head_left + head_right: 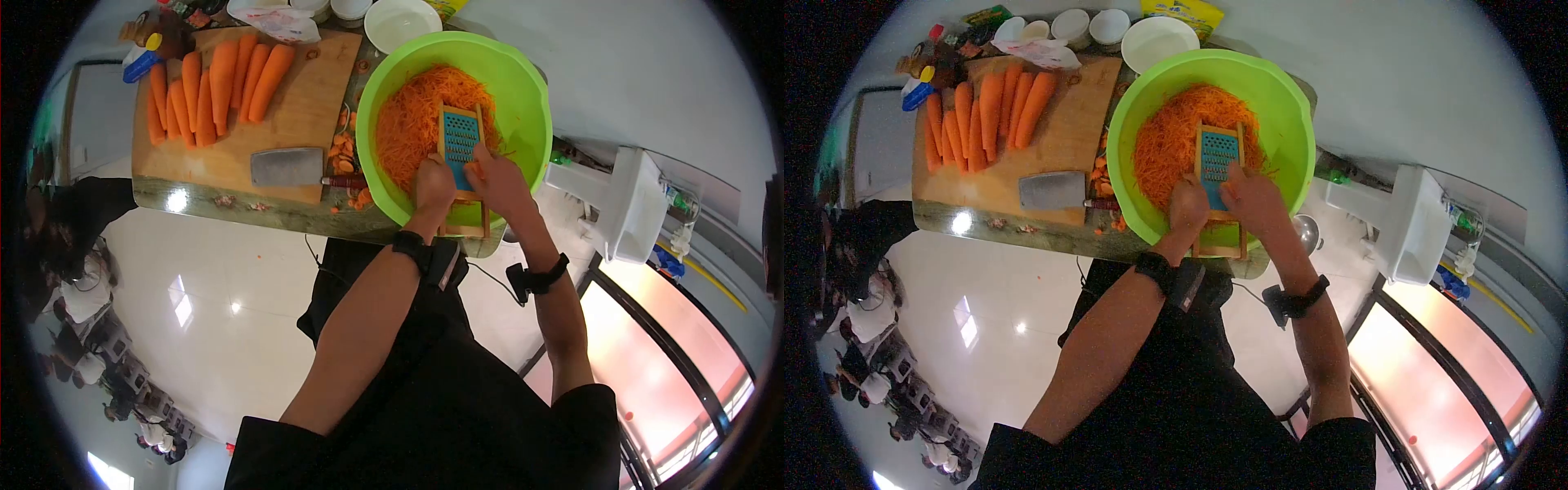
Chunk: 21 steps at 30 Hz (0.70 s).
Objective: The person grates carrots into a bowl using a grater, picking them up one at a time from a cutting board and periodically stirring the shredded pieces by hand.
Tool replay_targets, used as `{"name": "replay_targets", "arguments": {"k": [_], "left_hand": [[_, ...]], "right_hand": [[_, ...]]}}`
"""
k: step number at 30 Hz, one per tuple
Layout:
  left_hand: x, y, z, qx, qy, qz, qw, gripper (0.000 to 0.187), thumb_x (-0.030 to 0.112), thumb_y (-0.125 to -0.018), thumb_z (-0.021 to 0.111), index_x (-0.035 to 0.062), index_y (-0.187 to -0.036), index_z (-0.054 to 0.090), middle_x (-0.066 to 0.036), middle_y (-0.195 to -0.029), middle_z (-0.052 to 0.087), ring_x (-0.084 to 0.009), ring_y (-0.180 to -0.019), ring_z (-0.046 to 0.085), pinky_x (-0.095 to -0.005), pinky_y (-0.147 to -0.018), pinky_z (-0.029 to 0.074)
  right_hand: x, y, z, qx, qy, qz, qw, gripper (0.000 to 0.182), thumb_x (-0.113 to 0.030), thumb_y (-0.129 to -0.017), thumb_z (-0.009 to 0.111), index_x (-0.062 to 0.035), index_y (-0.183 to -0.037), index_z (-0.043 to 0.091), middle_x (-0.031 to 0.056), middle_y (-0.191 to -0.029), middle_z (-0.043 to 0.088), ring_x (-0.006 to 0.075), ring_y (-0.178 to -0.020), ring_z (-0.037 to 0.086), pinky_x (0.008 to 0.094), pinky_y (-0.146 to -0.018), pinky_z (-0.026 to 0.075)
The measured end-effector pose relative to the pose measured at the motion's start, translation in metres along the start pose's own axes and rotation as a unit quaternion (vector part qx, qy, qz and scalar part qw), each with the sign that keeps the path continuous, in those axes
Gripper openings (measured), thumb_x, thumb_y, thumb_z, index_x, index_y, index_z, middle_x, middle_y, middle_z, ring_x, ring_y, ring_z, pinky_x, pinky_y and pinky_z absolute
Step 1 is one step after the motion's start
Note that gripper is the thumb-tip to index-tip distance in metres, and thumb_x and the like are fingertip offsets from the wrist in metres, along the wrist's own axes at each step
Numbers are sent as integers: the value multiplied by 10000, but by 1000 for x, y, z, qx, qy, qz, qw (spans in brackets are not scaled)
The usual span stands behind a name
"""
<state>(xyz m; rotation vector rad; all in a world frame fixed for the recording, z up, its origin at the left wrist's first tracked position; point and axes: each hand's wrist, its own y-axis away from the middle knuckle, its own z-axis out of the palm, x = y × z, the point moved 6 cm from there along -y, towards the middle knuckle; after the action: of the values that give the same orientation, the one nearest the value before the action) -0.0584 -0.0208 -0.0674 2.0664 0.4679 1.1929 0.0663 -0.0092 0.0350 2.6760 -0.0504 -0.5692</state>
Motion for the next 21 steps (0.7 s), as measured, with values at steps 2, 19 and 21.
{"name": "replay_targets", "arguments": {"k": [2,19,21], "left_hand": [[1,-3,-1,41,-22,45,998,464,298,-1037,363,-93,-976,606,-260,-807,642,-384,-723,650,-490,-629,545],[0,-3,1,115,-2,86,990,536,293,-1019,349,-58,-720,622,-309,-752,633,-463,-689,629,-529,-588,501],[-1,-4,3,123,8,91,988,528,284,-1017,356,-59,-714,618,-310,-745,629,-461,-680,628,-526,-575,497]], "right_hand": [[-5,0,-3,6,9,7,1000,285,-267,-889,631,-51,-983,471,220,-851,633,439,-783,615,495,-663,489],[23,-82,25,105,-3,-33,994,168,-194,-881,599,-52,-866,510,216,-737,601,435,-717,605,514,-614,470],[28,-90,27,80,23,-10,996,241,-237,-904,569,-58,-1063,596,209,-774,637,413,-727,630,520,-663,505]]}}
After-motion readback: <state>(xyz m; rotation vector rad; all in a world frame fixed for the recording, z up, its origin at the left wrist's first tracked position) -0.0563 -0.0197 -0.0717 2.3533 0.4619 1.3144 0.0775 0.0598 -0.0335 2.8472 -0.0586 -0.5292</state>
